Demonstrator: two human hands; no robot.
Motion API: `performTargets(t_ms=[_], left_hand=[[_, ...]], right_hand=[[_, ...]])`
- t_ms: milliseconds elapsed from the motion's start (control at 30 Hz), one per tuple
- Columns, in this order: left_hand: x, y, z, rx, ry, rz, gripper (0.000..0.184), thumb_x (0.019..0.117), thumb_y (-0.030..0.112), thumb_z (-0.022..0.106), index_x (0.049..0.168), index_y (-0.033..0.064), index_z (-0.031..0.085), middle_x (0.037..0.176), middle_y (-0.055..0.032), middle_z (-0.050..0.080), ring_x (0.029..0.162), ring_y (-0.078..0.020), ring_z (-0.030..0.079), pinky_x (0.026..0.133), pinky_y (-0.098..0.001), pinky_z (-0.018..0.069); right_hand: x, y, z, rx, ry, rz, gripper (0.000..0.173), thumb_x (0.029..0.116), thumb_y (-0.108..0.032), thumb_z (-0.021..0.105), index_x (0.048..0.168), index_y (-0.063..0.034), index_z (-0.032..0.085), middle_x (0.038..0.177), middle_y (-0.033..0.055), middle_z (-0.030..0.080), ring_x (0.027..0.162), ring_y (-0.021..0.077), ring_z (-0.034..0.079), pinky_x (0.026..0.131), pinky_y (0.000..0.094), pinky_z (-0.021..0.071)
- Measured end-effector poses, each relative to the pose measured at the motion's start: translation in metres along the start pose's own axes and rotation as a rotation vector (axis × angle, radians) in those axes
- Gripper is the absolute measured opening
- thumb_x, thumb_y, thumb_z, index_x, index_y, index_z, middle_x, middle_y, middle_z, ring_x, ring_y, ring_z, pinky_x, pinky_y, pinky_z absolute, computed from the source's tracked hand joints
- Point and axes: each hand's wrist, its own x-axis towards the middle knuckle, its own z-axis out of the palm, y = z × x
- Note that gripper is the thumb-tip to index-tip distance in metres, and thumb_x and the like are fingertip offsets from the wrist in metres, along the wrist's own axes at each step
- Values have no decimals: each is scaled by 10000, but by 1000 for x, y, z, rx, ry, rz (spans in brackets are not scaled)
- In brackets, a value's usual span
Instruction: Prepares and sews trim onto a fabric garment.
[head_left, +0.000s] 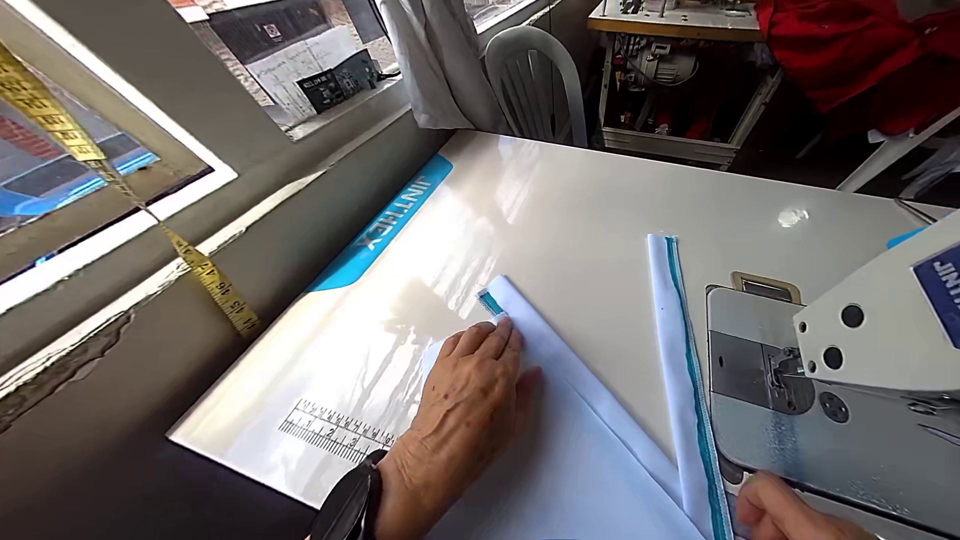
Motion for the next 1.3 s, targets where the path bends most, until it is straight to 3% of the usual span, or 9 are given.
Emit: performTargets(t_ms=[167,233,333,500,600,700,867,1033,1300], left_hand=[[-12,25,11,-48,-16,-159,811,955,626,432,1242,-89,681,1297,-265,667,1229,-421,645,994,-565,518],[-17,32,15,-120,8,-114,816,959,632,425,1280,-80,663,1348,-256,641,1276,-407,617,1045,-556,494],[-29,56,6,-265,-41,33,806,968,645,441,1319,-50,649,1391,-213,628,1317,-360,597,1085,-531,471],[-53,95,-27,-524,-370,255,723,1010,522,540,1395,-90,560,1476,-269,533,1390,-418,510,1150,-552,388],[-57,116,-31,-623,-459,384,767,1015,556,500,1426,-92,527,1514,-257,499,1417,-406,482,1176,-536,359],[-44,142,-22,-667,-454,488,832,1008,633,432,1437,-74,525,1531,-231,491,1439,-372,465,1193,-511,347],[-13,180,17,-495,-163,524,840,1000,672,342,1356,-35,624,1435,-178,607,1339,-322,585,1102,-482,463],[-5,185,27,-448,-106,518,819,973,709,340,1291,36,681,1429,-136,622,1333,-318,590,1071,-505,488],[12,177,31,-415,-126,488,756,978,686,362,1329,91,670,1444,-84,619,1340,-264,589,1073,-503,480]], right_hand=[[96,-2,2,-250,599,-383,577,893,-565,649,1047,-17,740,1160,190,710,1060,358,695,849,502,578],[140,-13,-3,-214,535,-302,667,918,-515,688,1275,48,659,1445,280,546,1353,466,512,1075,643,413],[166,-20,9,-216,437,-217,722,991,-484,613,1441,73,519,1570,291,409,1497,467,324,1201,658,224],[75,9,65,-389,619,-439,568,1048,-439,416,1319,-13,677,1430,140,626,1343,310,587,1085,513,477],[-14,39,61,-432,532,-278,547,1048,-479,432,1379,-103,651,1486,96,587,1374,302,558,1042,667,404],[-64,79,38,-462,523,15,668,1030,-544,437,1457,-46,565,1538,187,509,1413,423,487,1010,802,286],[-50,142,-3,-424,892,153,819,1000,-627,354,1368,62,603,1480,337,495,1382,586,425,1047,790,276],[-17,105,7,-397,757,-440,580,1042,-623,352,1270,-223,705,1399,-11,662,1405,292,512,1120,625,341],[19,116,6,-468,732,-439,527,1032,-545,409,1260,-208,745,1333,-44,704,1312,279,610,1029,678,406]])
